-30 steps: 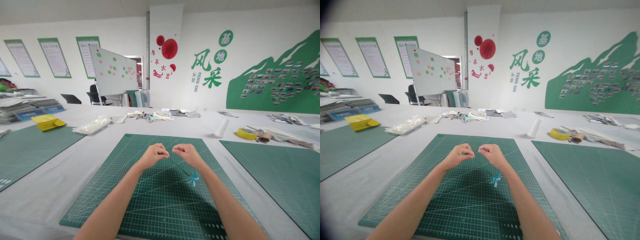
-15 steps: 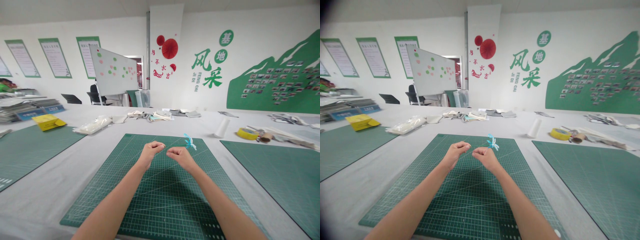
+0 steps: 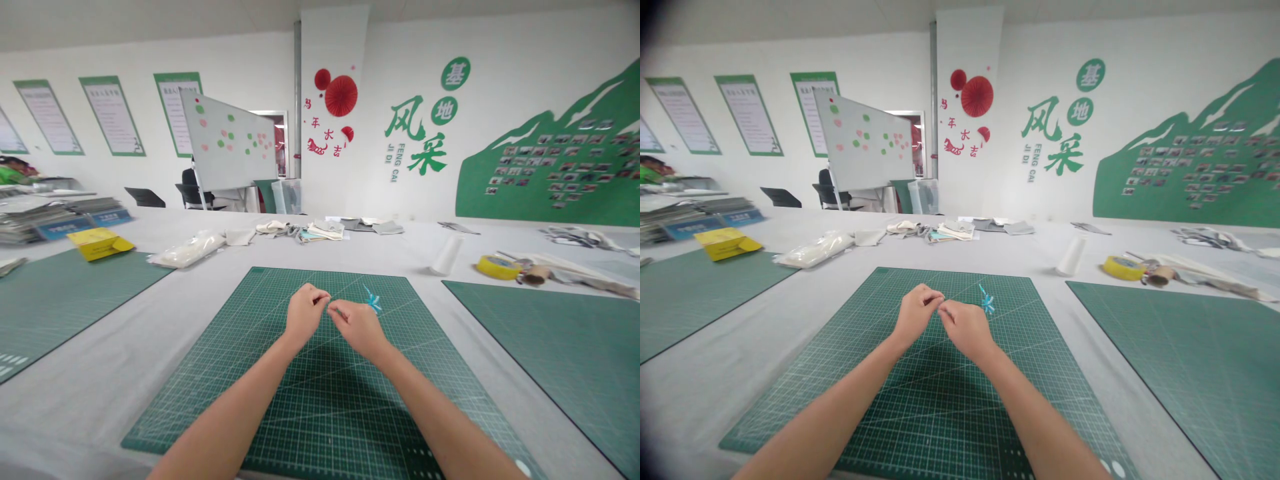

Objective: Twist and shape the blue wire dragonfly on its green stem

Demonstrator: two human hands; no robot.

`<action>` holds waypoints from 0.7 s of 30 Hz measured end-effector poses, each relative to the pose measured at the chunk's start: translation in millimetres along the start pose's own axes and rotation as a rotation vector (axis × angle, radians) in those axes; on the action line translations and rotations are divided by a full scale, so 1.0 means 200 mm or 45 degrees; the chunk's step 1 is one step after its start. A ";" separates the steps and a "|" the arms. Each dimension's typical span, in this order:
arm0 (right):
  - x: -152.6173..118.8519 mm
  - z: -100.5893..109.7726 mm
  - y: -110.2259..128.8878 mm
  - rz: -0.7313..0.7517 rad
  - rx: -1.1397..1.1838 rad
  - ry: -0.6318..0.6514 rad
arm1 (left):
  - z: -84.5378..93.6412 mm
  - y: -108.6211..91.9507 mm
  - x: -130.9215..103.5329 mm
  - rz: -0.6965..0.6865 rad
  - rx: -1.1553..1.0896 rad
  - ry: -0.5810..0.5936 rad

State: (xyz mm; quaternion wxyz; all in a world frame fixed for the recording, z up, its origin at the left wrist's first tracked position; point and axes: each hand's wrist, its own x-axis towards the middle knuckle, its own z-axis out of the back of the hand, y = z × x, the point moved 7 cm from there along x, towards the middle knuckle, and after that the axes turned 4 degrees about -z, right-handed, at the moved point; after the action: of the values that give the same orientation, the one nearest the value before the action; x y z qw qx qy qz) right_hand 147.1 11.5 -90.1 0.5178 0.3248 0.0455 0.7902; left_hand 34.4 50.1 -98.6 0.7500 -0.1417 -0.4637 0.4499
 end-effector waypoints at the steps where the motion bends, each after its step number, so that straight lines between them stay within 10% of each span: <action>1: 0.00 0.01 0.01 0.018 -0.010 -0.009 | 0.00 -0.02 0.00 -0.032 0.042 0.025; 12: 0.02 0.14 -0.09 -0.022 -0.083 -0.174 | -0.04 -0.15 -0.02 -0.375 0.136 0.322; 21: 0.06 0.12 -0.24 -0.099 0.137 0.051 | -0.04 -0.17 -0.01 -0.301 -0.183 0.508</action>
State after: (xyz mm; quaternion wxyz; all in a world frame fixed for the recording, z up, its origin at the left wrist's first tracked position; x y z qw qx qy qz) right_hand 195.1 38.2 -85.4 0.5290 0.3341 0.1108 0.7722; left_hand 59.5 30.6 -83.2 0.8621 -0.2254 -0.3506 0.2882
